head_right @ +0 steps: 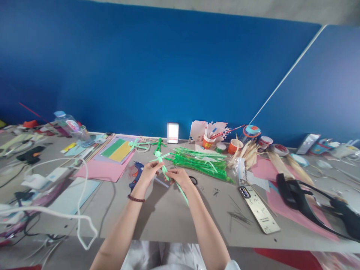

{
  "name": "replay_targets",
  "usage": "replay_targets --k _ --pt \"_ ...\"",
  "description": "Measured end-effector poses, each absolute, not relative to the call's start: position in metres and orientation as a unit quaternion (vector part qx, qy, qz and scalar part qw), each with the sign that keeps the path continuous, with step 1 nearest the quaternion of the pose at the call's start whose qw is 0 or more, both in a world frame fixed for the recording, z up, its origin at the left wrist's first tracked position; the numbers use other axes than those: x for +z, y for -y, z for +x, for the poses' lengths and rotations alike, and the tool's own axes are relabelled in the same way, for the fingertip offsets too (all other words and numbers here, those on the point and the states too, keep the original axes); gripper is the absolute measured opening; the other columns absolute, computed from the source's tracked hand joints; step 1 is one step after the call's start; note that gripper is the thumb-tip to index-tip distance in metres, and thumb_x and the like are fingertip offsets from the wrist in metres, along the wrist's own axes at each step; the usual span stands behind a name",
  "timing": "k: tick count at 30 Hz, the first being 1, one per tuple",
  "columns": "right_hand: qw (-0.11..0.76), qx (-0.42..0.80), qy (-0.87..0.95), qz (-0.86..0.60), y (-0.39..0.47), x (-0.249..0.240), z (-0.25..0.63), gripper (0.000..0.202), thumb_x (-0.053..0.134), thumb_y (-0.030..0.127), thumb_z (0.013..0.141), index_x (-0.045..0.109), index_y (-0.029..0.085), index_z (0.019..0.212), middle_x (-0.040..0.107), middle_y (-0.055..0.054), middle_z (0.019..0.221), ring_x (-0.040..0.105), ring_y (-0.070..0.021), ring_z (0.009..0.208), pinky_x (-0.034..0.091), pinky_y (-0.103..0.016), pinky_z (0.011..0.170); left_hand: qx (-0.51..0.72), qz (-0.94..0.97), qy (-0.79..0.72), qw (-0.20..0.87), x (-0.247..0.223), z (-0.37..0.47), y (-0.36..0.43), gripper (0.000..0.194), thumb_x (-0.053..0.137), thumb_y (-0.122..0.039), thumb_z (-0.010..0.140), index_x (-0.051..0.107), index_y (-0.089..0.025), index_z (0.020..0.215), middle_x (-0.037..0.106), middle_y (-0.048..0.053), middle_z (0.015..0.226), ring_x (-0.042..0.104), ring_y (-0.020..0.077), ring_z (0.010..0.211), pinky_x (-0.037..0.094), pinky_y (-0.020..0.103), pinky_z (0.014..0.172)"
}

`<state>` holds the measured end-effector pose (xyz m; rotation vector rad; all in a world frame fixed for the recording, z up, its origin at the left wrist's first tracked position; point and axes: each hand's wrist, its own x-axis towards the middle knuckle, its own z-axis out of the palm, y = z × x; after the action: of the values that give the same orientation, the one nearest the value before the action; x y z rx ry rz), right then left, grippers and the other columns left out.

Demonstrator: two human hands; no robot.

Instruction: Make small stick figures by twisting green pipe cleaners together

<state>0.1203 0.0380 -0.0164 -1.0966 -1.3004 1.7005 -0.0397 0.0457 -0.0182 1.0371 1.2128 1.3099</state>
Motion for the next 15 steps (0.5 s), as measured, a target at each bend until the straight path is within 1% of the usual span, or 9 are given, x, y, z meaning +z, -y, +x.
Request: replay_targets --k 4,6,7,11,15 --pt "0.370 0.655 0.501 -0.429 -0.0388 -0.0183 0.1198 0.029 0.072 0.043 0.062 0.074 0.015 0.070 0.066 -0.003 0.060 0.054 -0.0109 0.050 0.040 -0.020 0.045 0.543 0.423 -0.468 0.554 -0.0129 -0.0350 -0.0423 0.025 0.076 -0.039 0.060 0.070 -0.015 0.066 0.060 0.002 0.060 0.050 0.0101 0.049 0.038 0.020 0.046" --pt "0.376 0.651 0.502 -0.428 -0.0391 -0.0187 0.1196 0.030 0.072 0.044 0.062 0.074 0.015 0.069 0.066 -0.004 0.059 0.054 -0.0113 0.051 0.040 -0.021 0.045 0.512 0.446 -0.454 0.577 -0.0108 -0.0334 -0.0406 0.027 0.074 -0.041 0.063 0.070 -0.015 0.068 0.062 0.003 0.060 0.053 0.0119 0.048 0.039 0.022 0.048" --pt "0.379 0.649 0.503 -0.428 -0.0394 -0.0188 0.1196 0.031 0.072 0.045 0.062 0.074 0.015 0.069 0.066 -0.004 0.059 0.054 -0.0116 0.051 0.040 -0.021 0.045 0.494 0.462 -0.456 0.579 -0.0103 -0.0329 -0.0401 0.028 0.072 -0.043 0.065 0.069 -0.015 0.067 0.062 0.003 0.059 0.054 0.0124 0.047 0.040 0.023 0.048" --pt "0.376 0.651 0.502 -0.427 -0.0405 -0.0200 0.1201 0.033 0.073 0.045 0.061 0.074 0.015 0.073 0.067 -0.005 0.061 0.054 -0.0125 0.052 0.040 -0.022 0.045 0.485 0.495 -0.482 0.535 -0.0132 -0.0329 -0.0407 0.033 0.068 -0.044 0.069 0.063 -0.014 0.055 0.057 0.001 0.051 0.051 0.0109 0.046 0.037 0.022 0.049" --pt "0.366 0.661 0.507 -0.414 -0.0403 -0.0206 0.1208 0.037 0.072 0.047 0.062 0.074 0.014 0.078 0.068 -0.006 0.066 0.058 -0.0145 0.057 0.040 -0.023 0.046 0.500 0.501 -0.488 0.510 -0.0182 -0.0336 -0.0434 0.035 0.068 -0.045 0.067 0.060 -0.014 0.053 0.053 -0.001 0.049 0.047 0.0095 0.047 0.036 0.022 0.048"
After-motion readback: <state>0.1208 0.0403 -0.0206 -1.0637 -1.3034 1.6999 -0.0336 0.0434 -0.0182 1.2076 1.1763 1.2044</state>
